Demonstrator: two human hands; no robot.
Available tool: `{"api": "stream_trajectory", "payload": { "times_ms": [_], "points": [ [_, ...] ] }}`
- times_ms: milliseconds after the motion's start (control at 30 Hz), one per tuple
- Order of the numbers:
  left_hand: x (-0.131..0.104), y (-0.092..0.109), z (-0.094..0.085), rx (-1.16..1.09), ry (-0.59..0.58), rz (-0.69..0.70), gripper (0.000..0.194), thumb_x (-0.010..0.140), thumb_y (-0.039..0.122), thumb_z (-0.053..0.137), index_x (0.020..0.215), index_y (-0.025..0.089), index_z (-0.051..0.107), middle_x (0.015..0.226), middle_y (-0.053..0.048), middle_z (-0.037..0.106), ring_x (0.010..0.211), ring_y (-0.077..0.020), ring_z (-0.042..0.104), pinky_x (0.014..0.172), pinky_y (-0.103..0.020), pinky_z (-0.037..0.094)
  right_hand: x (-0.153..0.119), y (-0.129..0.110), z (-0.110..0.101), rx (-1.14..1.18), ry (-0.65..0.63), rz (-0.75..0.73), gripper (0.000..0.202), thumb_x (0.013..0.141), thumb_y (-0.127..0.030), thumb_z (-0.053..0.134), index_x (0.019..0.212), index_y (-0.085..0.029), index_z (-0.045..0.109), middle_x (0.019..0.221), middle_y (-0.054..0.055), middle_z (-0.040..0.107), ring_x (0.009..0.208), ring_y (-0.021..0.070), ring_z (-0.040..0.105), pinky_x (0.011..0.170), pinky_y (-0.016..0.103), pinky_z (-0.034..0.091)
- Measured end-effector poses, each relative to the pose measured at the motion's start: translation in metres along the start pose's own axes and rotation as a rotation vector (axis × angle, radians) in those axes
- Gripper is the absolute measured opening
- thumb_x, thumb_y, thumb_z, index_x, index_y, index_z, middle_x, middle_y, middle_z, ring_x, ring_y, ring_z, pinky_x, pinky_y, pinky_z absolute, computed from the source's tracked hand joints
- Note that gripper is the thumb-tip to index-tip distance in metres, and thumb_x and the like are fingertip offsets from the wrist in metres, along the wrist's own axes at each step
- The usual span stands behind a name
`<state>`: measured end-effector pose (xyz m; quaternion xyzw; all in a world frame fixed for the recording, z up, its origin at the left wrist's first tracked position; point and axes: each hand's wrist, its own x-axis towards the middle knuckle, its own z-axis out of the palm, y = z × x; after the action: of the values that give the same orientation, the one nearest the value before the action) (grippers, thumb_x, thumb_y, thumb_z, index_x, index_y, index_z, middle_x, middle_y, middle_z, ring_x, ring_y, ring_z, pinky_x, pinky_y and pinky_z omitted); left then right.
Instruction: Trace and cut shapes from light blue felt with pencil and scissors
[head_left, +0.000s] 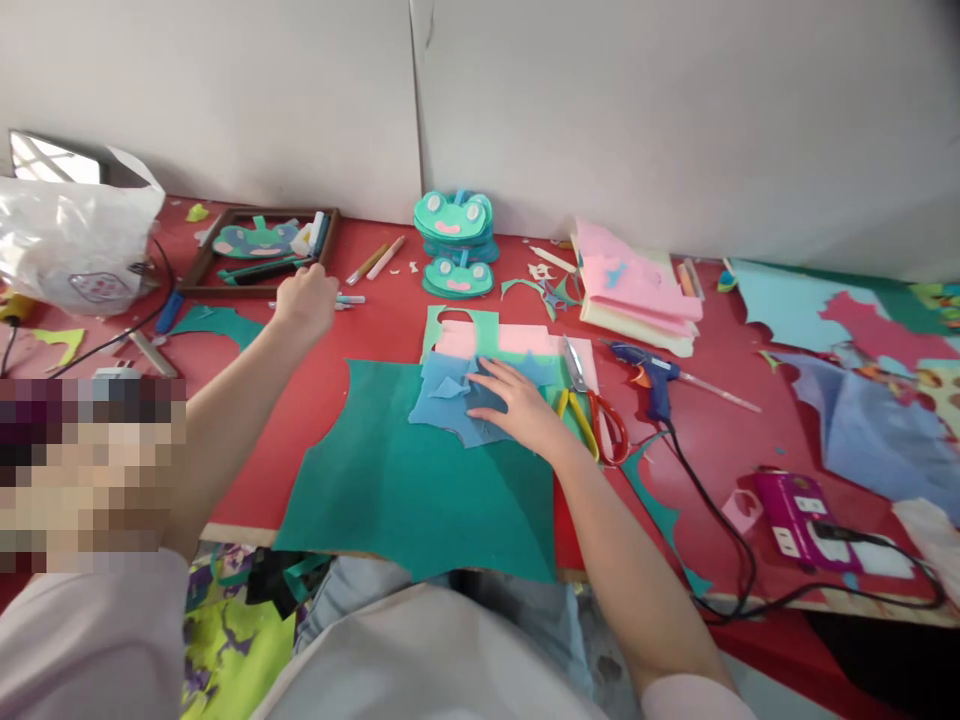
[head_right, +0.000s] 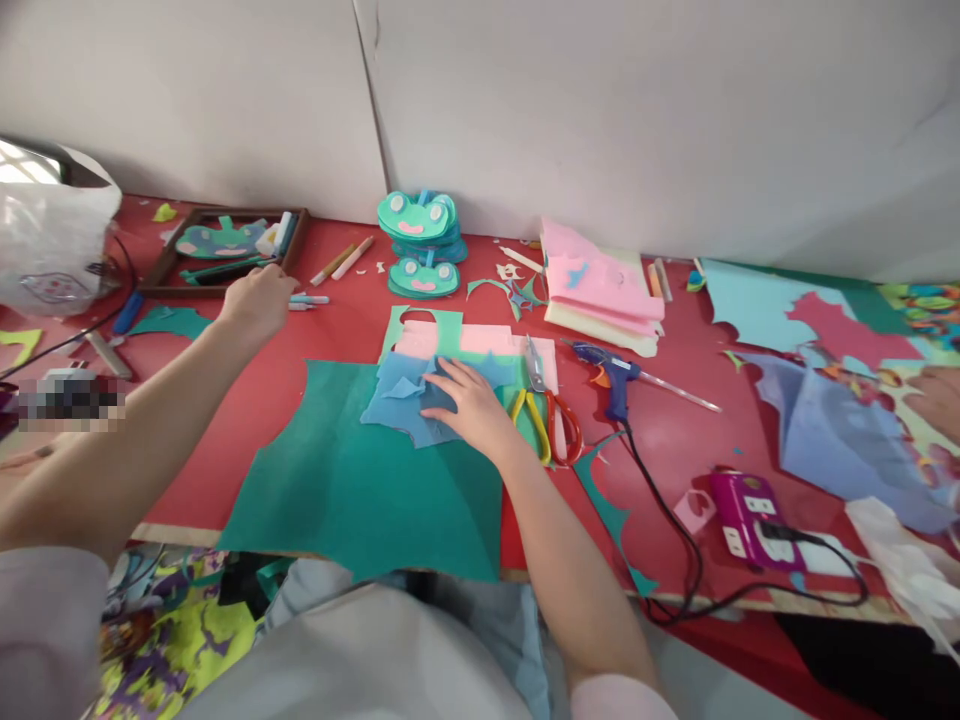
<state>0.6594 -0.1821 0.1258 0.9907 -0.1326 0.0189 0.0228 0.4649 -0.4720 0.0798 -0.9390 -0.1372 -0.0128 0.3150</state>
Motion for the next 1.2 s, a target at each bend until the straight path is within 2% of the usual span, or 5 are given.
{"api": "stream_trajectory", "payload": {
  "times_ms": [133,400,833,1033,1200],
  "points": [
    [0.004,-0.005,0.004,-0.039,-0.076,-0.002,0.023,0.090,0.019,0.041,0.086,0.013,0.063,0.081,-0.008,0.054,0.086,-0.0247,0.053,0.076,-0.042,0.040,0.000,0.001,0.000,0.012,0.010,0.000,0.050,0.080,-0.038,0.066,0.128,-0.030,0.056,0.146,0.006,0.043,0.138,0.0248,0.035,0.112,0.052,0.033],
    [-0.001,-0.011,0.012,-0.111,-0.029,0.041,0.039,0.095,0.046,0.036,0.070,0.018,0.049,0.065,0.000,0.035,0.082,-0.0186,0.044,0.082,-0.040,0.038,0.000,0.000,-0.001,0.021,0.005,-0.004,0.050,0.081,-0.039,0.066,0.129,-0.030,0.055,0.147,0.006,0.043,0.139,0.0237,0.034,0.113,0.050,0.033],
    [-0.011,0.005,0.003,0.030,0.002,0.028,0.024,0.089,0.008,0.035,0.085,0.015,0.058,0.087,-0.008,0.054,0.102,-0.0288,0.052,0.090,-0.046,0.038,0.000,0.001,-0.002,0.004,0.007,-0.010,0.050,0.081,-0.039,0.066,0.128,-0.026,0.056,0.146,0.007,0.043,0.139,0.0231,0.034,0.113,0.047,0.033],
    [-0.020,0.046,0.006,-0.077,0.140,0.211,0.029,0.093,0.019,0.036,0.114,0.015,0.055,0.118,-0.011,0.058,0.116,-0.0289,0.050,0.102,-0.047,0.033,0.000,0.002,0.000,0.019,0.021,-0.015,0.050,0.080,-0.038,0.067,0.128,-0.030,0.057,0.145,0.006,0.045,0.138,0.0239,0.036,0.112,0.050,0.033],
    [-0.054,0.111,0.011,-0.270,0.057,0.386,0.053,0.095,0.037,0.038,0.142,0.013,0.032,0.151,-0.015,0.031,0.140,-0.0300,0.027,0.113,-0.049,0.021,0.001,0.005,0.003,0.003,0.034,-0.031,0.050,0.079,-0.038,0.068,0.127,-0.028,0.057,0.145,0.007,0.045,0.137,0.0231,0.037,0.113,0.047,0.033]
  ]
}}
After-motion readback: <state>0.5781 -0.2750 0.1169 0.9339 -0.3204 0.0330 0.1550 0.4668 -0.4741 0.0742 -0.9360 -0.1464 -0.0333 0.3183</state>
